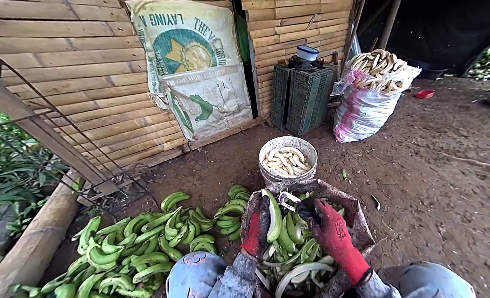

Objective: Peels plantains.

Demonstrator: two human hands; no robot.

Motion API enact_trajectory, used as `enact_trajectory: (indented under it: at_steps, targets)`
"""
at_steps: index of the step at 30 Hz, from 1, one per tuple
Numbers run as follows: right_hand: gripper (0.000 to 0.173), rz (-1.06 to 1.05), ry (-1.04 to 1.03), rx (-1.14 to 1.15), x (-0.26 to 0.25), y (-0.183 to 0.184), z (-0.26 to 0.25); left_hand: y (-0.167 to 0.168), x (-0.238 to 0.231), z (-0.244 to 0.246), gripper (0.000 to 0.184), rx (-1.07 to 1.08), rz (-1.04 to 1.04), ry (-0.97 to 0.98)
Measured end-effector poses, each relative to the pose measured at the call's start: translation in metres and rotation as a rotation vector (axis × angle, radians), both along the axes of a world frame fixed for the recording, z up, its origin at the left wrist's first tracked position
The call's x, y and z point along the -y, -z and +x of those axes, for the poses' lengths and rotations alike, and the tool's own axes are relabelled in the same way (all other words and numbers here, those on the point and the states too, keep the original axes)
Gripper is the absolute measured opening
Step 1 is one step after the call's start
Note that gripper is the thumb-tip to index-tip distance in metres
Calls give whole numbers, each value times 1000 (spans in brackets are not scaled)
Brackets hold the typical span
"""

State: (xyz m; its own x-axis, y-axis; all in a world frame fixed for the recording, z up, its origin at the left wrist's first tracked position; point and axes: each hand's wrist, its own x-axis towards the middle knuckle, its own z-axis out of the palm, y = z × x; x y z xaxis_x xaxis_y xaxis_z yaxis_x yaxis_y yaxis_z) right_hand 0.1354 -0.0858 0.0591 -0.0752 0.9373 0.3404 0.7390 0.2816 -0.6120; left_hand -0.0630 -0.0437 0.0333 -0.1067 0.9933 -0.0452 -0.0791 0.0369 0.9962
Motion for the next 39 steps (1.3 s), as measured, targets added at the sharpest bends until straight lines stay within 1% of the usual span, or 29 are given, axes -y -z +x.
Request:
enact_trajectory:
  at_steps: [2, 3, 5, 7, 8, 9, 11, 13, 14, 16, 17, 18, 19, 20, 21, 23, 24, 25, 26, 28, 29, 30, 32, 35, 38, 39]
  targets:
    - [38, 2, -106, 29, 24, 12, -20, 4, -10, 1, 48, 175, 40, -129]
    - [39, -23, -128, 71, 29, 14, -28, 4, -12, 1, 50, 253, 47, -156]
    - [41, -75, -112, 138, 27, 12, -35, 1, -9, 1, 51, 324, 82, -160]
    - [43, -132, -69, 169, 19, 4, -36, -3, -4, 5, 45, 400, 141, -133]
    - [44, -149, -49, 175, 14, 1, -35, -4, -2, 7, 42, 399, 165, -112]
    - [45, -138, -35, 174, 9, 3, -34, -3, 1, 9, 41, 317, 169, -128]
    - [45, -77, -24, 155, 0, 11, -31, -3, 8, 10, 43, 16, 146, -151]
    - [42, -45, -8, 163, -10, 18, -26, -12, 15, 14, 42, -149, 100, -110]
    - [40, -58, 9, 158, -16, 20, -23, -19, 22, 16, 41, -221, 75, -48]
    - [41, -203, 57, 135, -31, 15, -15, -29, 34, 11, 44, -370, 46, 204]
    - [42, -287, 88, 137, -39, 12, -10, -28, 36, 9, 44, -400, 43, 333]
    - [42, -353, 122, 135, -45, 10, -5, -26, 37, 9, 45, -386, 29, 419]
    - [42, -373, 145, 129, -47, 8, 0, -21, 36, 10, 45, -313, -10, 429]
    - [42, -342, 141, 102, -45, 7, 1, -16, 32, 11, 44, -185, -67, 361]
    - [42, -266, 111, 58, -37, 7, -2, -7, 23, 11, 41, -19, -91, 232]
    - [39, -20, 5, -57, -15, 16, -15, 1, 9, 5, 40, 236, -14, 20]
    - [37, 103, -53, -87, -7, 23, -21, 2, 6, -2, 41, 340, 51, -38]
    - [37, 197, -105, -89, -1, 30, -27, -1, 3, -3, 41, 445, 79, -109]
    - [36, 263, -136, -60, 3, 35, -32, -6, 1, -3, 46, 547, 68, -173]
    - [35, 344, -152, 34, 5, 39, -38, -12, 5, -4, 52, 685, 30, -183]
    - [35, 351, -152, 69, 4, 37, -40, -12, 6, -3, 52, 692, 33, -186]
    - [35, 332, -144, 92, 3, 33, -41, -11, 6, -1, 50, 658, 54, -203]
    - [35, 264, -110, 97, -1, 23, -42, -5, 9, 3, 40, 435, 146, -241]
    - [37, 231, -104, 74, -9, 23, -36, 2, 8, 6, 41, 252, 177, -231]
    - [38, 194, -87, 87, -12, 30, -32, -1, 0, 5, 42, 118, 127, -175]
    - [39, 159, -72, 90, -13, 30, -32, -3, 1, 5, 41, 32, 123, -153]
